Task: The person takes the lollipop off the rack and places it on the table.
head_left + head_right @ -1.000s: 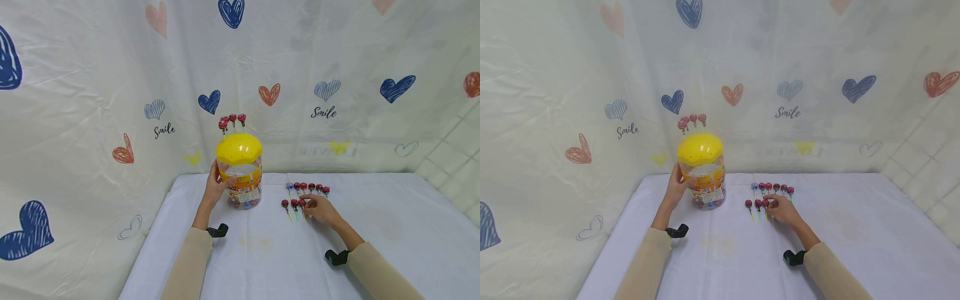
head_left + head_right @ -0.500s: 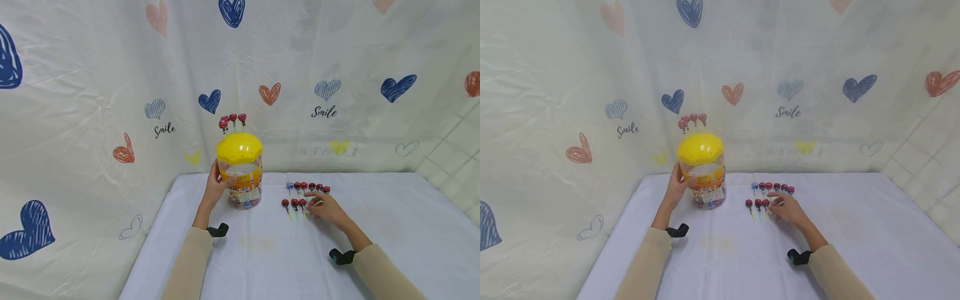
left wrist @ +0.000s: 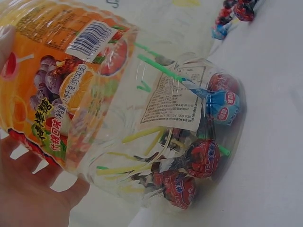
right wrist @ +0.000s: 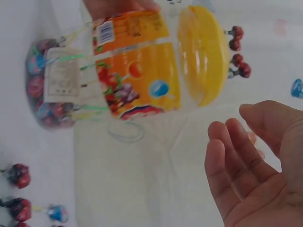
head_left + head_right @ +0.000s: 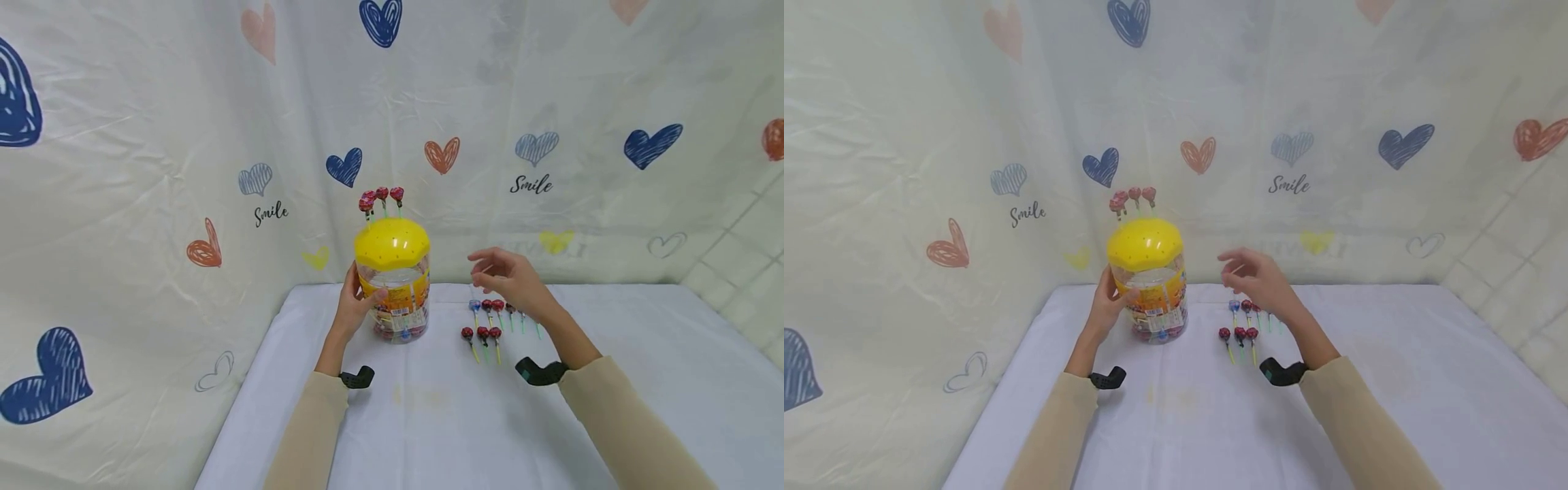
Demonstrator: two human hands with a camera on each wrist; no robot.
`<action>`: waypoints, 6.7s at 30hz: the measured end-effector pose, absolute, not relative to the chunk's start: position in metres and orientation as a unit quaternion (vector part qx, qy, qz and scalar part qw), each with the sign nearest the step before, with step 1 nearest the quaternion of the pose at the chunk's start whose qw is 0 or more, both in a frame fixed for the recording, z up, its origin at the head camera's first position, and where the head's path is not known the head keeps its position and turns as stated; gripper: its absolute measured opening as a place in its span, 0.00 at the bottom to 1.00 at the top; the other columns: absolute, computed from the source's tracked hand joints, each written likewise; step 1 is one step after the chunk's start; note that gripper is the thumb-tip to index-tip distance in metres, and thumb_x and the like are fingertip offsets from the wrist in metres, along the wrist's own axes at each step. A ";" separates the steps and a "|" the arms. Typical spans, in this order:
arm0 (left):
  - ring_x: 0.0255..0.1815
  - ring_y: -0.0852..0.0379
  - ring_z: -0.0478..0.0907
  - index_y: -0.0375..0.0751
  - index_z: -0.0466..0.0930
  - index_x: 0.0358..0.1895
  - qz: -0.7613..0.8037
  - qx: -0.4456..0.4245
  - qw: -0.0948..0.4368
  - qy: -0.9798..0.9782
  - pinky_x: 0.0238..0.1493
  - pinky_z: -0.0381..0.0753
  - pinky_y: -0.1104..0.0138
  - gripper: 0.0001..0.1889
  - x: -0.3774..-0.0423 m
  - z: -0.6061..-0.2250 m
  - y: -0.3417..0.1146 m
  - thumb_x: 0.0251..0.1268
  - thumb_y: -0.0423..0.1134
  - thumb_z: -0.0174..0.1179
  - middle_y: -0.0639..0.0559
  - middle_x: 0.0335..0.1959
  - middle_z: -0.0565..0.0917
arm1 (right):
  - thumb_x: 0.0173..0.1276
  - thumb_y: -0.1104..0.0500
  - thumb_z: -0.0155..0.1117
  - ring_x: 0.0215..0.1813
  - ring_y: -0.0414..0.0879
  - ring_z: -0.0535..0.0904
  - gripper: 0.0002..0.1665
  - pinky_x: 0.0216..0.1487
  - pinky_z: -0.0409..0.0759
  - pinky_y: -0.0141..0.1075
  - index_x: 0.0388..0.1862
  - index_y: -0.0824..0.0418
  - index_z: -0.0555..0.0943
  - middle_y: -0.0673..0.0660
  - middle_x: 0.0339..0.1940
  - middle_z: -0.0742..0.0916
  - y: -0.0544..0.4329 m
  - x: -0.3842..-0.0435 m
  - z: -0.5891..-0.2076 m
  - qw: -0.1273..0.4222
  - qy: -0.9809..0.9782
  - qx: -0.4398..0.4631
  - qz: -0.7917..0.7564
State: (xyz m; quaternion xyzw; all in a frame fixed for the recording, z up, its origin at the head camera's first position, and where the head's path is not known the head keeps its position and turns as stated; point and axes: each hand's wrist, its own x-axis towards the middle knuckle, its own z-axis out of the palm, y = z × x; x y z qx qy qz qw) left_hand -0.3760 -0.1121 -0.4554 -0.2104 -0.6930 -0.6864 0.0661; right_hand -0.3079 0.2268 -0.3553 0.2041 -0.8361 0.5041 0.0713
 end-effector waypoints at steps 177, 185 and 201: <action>0.77 0.44 0.63 0.66 0.48 0.82 -0.688 -0.216 0.065 -0.690 0.81 0.59 0.43 0.45 -0.376 -0.457 -0.111 0.70 0.42 0.67 0.53 0.76 0.66 | 0.68 0.70 0.65 0.40 0.50 0.82 0.27 0.38 0.90 0.42 0.65 0.66 0.70 0.70 0.53 0.75 0.291 -0.297 -0.491 -0.055 -0.837 0.011 0.545; 0.80 0.39 0.59 0.63 0.47 0.82 -0.691 -0.216 0.061 -0.687 0.81 0.58 0.41 0.45 -0.376 -0.457 -0.111 0.71 0.40 0.66 0.49 0.78 0.64 | 0.69 0.66 0.67 0.39 0.48 0.82 0.26 0.38 0.90 0.39 0.64 0.65 0.72 0.69 0.53 0.77 0.291 -0.299 -0.495 -0.057 -0.865 -0.003 0.499; 0.78 0.37 0.60 0.66 0.49 0.82 -0.691 -0.222 0.069 -0.685 0.81 0.58 0.41 0.45 -0.377 -0.459 -0.110 0.69 0.45 0.68 0.51 0.75 0.67 | 0.69 0.62 0.69 0.36 0.47 0.80 0.27 0.33 0.84 0.35 0.65 0.64 0.77 0.65 0.46 0.83 0.292 -0.301 -0.495 -0.052 -0.912 -0.014 0.407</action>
